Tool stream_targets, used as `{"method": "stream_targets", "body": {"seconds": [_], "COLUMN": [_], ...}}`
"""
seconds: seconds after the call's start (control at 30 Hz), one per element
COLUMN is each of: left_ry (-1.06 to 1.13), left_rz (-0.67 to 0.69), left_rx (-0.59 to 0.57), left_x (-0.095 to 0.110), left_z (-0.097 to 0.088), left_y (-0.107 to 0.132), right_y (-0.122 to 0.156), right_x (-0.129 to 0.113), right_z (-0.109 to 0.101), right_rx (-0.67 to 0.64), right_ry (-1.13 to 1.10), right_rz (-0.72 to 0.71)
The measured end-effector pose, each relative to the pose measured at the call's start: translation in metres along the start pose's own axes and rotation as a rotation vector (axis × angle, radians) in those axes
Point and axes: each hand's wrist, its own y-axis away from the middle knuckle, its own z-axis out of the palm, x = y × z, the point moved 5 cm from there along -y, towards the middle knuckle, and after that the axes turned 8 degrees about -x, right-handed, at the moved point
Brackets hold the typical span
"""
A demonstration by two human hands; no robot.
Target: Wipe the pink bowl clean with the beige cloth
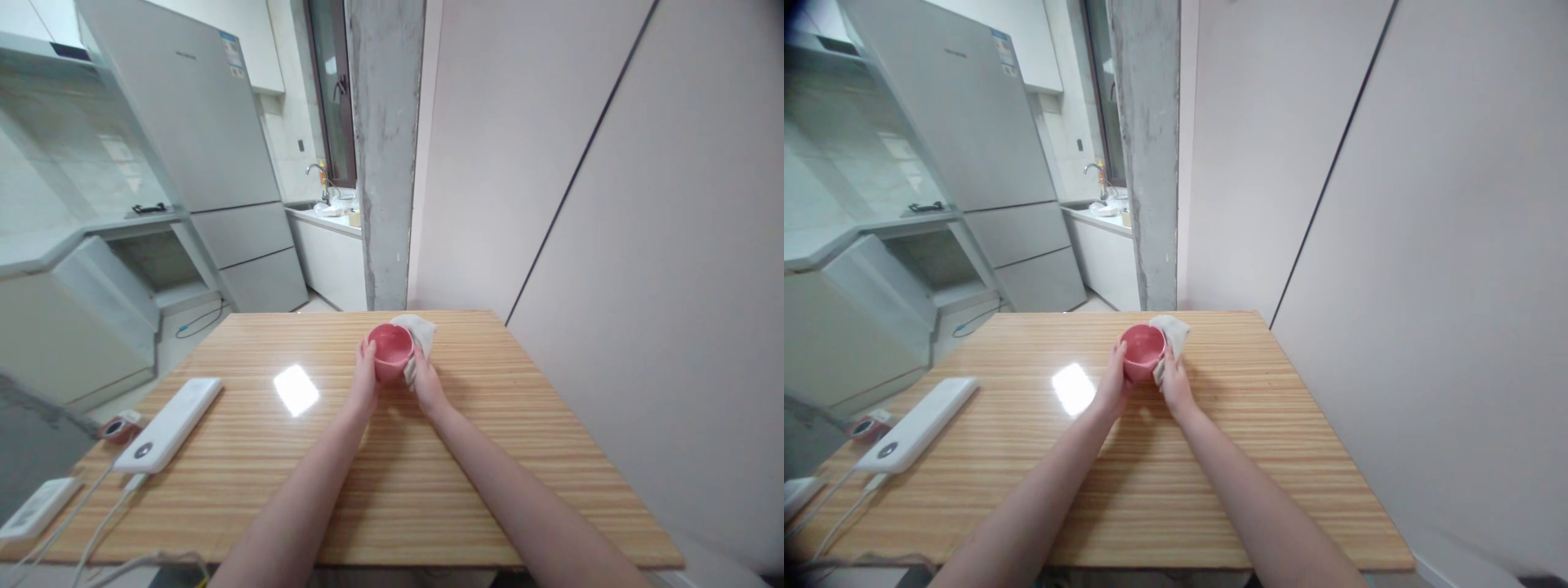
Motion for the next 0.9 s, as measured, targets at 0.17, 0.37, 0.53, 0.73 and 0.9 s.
{"method": "stream_targets", "body": {"seconds": [0.17, 0.37, 0.53, 0.73, 0.9], "left_ry": [-0.191, -0.15, -0.072, -0.06, -0.005], "left_rz": [-0.232, -0.138, 0.059, -0.304, -0.07], "left_rx": [-0.043, -0.032, 0.094, -0.189, -0.06], "left_x": [-0.001, 0.001, 0.012, 0.001, 0.006], "left_z": [-0.004, -0.003, -0.007, 0.011, 0.007], "left_y": [0.004, 0.003, 0.005, 0.012, 0.007], "right_y": [-0.01, -0.012, 0.006, -0.004, 0.009], "right_x": [-0.006, -0.005, -0.002, -0.028, -0.023], "right_z": [-0.018, -0.015, 0.015, -0.015, 0.006], "right_rx": [0.056, 0.003, -0.061, 0.04, -0.063], "right_ry": [-0.042, -0.043, -0.1, 0.02, -0.028], "right_rz": [0.089, 0.183, 0.082, -0.064, -0.083]}}
